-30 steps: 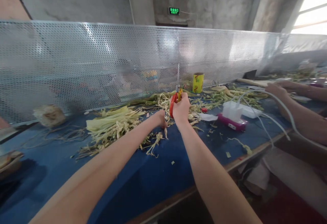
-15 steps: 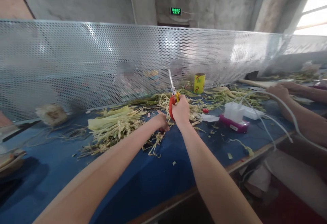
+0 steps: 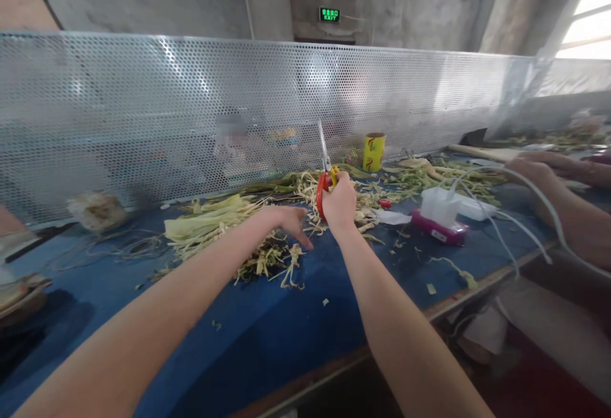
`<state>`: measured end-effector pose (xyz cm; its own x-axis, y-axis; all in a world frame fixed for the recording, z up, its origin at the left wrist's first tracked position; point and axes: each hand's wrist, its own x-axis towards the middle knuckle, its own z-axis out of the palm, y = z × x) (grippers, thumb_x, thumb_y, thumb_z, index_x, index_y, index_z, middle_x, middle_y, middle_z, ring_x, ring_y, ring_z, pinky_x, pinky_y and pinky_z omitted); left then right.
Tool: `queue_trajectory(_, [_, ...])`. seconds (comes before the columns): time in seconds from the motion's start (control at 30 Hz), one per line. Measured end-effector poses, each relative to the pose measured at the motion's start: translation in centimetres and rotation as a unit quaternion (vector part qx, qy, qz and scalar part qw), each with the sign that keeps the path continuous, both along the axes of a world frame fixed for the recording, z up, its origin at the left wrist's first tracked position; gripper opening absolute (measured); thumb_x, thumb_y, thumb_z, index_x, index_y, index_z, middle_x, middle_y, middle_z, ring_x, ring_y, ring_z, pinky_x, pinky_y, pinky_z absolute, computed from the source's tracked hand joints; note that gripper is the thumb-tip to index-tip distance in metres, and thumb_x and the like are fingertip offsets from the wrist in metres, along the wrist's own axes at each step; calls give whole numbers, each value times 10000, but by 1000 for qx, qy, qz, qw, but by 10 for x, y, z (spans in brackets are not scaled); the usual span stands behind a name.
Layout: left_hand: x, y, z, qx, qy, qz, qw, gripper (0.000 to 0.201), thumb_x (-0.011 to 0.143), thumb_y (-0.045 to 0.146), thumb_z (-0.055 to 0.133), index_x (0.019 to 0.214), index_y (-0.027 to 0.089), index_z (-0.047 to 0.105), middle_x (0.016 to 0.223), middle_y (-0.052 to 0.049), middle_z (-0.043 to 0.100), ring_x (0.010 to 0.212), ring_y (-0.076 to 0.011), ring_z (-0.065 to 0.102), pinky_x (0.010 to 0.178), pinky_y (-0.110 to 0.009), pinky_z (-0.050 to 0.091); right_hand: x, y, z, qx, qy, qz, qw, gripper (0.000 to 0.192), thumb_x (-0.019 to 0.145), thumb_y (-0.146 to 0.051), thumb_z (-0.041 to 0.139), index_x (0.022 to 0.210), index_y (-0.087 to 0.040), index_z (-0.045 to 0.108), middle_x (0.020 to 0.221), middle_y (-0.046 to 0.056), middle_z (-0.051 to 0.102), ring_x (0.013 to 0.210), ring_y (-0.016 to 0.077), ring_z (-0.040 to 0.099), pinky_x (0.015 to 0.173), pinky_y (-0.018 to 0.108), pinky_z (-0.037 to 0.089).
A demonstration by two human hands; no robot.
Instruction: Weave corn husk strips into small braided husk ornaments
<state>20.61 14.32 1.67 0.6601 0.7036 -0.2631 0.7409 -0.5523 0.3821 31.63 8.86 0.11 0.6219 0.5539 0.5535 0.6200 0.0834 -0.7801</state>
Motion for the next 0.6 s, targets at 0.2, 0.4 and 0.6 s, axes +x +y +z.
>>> queue_trajectory(0.2, [-9,-19,7,-31,57,-30,997,317,845,297,527,1124,146,523,1077,-81,589,909,-192,595,773,-397,503,-3,-1,-2,0,-7,7,1000,137,725,-244,542,826,-182,474,804,45,610,772,207,573,738,342,392])
queue_trajectory(0.4, [-58,-1,57,36,-48,65,996,657,741,377,645,1306,227,346,1038,-23,642,939,-180,603,827,-321,471,-5,-1,-2,-11,-9,0,1000,114,760,-261,509,832,-179,476,806,54,614,754,202,565,717,332,395])
queue_trajectory(0.6, [-139,14,57,104,-43,240,964,329,849,309,517,1136,150,514,1125,-88,560,942,-203,579,780,-407,501,-15,0,-4,-67,-54,20,996,183,778,-298,496,905,-167,504,851,82,626,799,223,582,717,334,403])
